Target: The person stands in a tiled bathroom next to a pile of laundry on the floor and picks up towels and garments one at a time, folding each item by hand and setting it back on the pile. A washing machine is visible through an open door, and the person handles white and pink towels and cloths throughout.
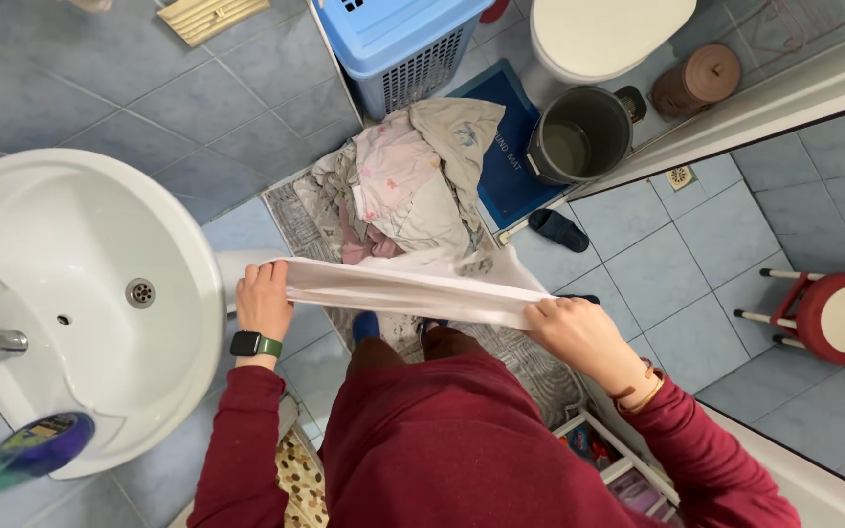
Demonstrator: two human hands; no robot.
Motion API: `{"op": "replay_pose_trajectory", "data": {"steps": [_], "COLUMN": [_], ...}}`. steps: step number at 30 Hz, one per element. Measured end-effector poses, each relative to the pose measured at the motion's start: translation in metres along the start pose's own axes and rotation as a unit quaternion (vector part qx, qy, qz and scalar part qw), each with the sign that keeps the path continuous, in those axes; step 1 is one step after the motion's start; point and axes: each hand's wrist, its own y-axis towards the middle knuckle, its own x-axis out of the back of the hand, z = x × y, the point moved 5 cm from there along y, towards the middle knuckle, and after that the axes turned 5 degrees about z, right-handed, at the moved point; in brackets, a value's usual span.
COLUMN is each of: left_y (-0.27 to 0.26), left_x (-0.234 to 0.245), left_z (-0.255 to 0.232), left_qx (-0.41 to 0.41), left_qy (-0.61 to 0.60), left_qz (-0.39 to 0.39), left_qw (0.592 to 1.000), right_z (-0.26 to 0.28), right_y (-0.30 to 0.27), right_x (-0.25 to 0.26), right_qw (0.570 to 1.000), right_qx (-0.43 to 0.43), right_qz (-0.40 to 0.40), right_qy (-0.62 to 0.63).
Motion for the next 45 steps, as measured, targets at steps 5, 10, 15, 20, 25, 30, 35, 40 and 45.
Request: {"op": "replay_pose_trajectory", "data": {"steps": [5, 10, 15, 20, 25, 30, 35, 40, 45], "left_y": [0.008, 0.009, 0.001, -0.016, -0.035, -0.059, -0.095, -0.146, -0.212], "left_x": [0.037, 0.048, 0.060, 0.065, 0.055, 0.051, 0.032, 0.025, -0.007], "left_z": [-0.018, -0.012, 0.002, 0.022, 0.019, -0.003, -0.013, -0.020, -0.019], "left_qx": [-0.036, -0.037, -0.070, -0.093, -0.135, -0.168, -0.192, -0.205, -0.178], "left_qy": [-0.008, -0.048, -0.116, -0.283, -0.551, -0.688, -0.697, -0.659, -0.680], "left_qz": [-0.062, -0.177, -0.209, -0.210, -0.131, -0.039, -0.004, -0.012, -0.059], "left_qw": [0.997, 0.982, 0.968, 0.931, 0.813, 0.705, 0.690, 0.724, 0.709], "right_z": [-0.001, 0.007, 0.080, 0.185, 0.278, 0.355, 0.403, 0.441, 0.492], "right_y": [-0.004, -0.013, -0.021, -0.044, -0.083, -0.110, -0.133, -0.174, -0.213], "right_x": [0.029, 0.026, 0.035, 0.005, -0.078, -0.089, -0.071, -0.095, -0.113], "right_qw": [0.989, 0.933, 0.883, 0.867, 0.791, 0.745, 0.760, 0.696, 0.725], "right_qx": [-0.122, -0.280, -0.359, -0.337, -0.443, -0.492, -0.500, -0.586, -0.527], "right_qz": [-0.078, -0.220, -0.296, -0.356, -0.344, -0.340, -0.374, -0.358, -0.389], "right_qy": [0.030, 0.047, 0.069, 0.090, 0.244, 0.295, 0.181, 0.211, 0.213]}}
